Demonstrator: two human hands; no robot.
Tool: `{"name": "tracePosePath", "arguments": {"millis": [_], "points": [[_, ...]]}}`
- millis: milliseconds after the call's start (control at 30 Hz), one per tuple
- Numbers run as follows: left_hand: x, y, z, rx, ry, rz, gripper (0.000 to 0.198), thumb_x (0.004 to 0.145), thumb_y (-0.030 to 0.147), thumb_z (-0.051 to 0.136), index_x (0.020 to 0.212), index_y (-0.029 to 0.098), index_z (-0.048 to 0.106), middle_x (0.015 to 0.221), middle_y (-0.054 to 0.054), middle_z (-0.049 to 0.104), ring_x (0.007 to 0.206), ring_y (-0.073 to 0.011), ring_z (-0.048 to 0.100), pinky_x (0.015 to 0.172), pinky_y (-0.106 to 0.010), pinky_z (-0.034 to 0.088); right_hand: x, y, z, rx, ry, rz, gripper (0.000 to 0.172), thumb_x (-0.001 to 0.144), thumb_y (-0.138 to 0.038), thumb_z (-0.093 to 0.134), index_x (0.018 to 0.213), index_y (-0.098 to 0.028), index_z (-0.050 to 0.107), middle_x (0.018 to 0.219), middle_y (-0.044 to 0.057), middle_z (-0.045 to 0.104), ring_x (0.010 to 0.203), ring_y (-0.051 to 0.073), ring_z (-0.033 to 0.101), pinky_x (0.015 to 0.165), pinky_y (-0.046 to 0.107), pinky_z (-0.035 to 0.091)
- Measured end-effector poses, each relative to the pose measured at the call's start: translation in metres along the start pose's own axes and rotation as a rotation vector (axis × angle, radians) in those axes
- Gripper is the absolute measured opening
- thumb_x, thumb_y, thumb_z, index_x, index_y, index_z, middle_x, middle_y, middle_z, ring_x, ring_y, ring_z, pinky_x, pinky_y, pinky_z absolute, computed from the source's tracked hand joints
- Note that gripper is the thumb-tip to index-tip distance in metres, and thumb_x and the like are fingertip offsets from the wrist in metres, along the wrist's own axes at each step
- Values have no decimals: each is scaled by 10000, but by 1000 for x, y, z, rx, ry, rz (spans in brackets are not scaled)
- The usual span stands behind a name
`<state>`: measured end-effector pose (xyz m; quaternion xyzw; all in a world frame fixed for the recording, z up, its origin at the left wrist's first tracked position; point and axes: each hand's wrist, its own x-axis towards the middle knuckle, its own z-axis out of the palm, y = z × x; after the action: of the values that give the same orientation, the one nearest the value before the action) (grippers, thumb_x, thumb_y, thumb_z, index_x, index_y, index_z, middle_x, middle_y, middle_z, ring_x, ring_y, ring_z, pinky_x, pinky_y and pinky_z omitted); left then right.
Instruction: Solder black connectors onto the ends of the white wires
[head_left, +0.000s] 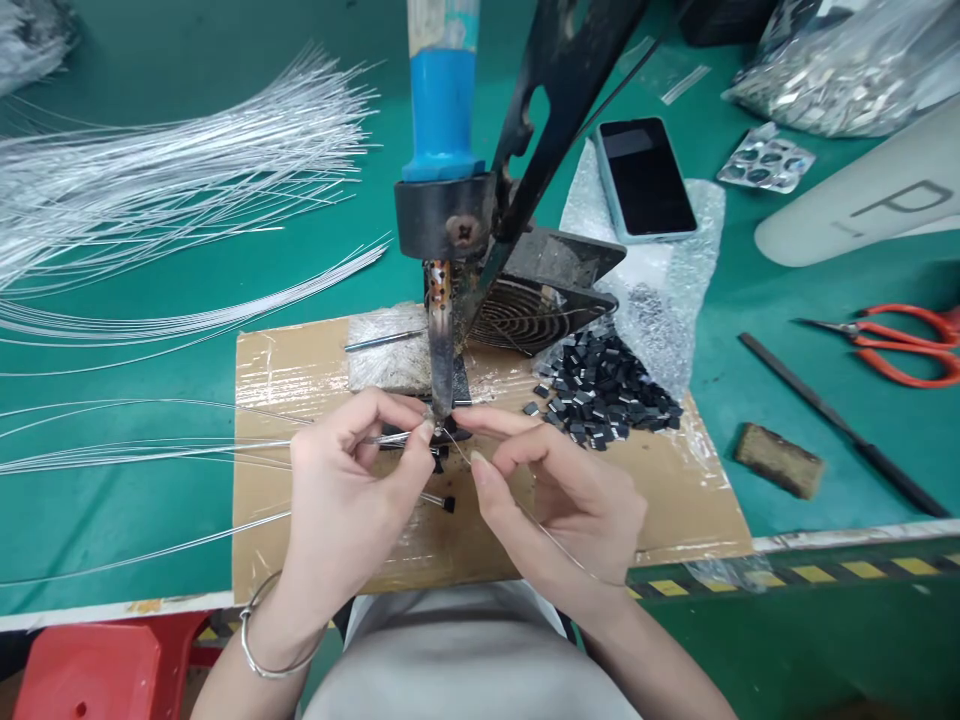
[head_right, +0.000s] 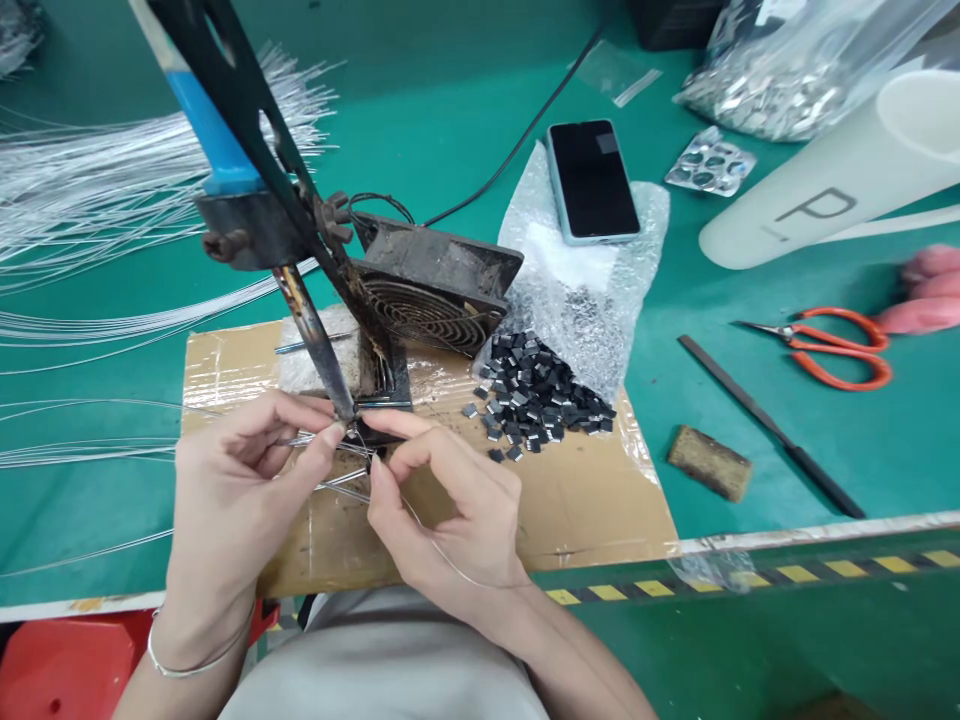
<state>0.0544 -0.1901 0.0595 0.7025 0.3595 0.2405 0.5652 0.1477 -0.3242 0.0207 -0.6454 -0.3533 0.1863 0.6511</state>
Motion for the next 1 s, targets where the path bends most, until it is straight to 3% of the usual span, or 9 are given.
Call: {"name": "tracePosePath", "arguments": {"millis": [1000], "points": [[-3, -1, 1, -10, 6, -21, 149, 813, 61, 742, 753, 194, 713, 829, 1, 780, 795, -90, 744, 723, -127, 576, -1, 1, 3, -48, 31, -28, 193, 934, -43, 694, 881, -218, 633, 1193, 53, 800, 1102, 209, 783, 973, 337, 614]]}}
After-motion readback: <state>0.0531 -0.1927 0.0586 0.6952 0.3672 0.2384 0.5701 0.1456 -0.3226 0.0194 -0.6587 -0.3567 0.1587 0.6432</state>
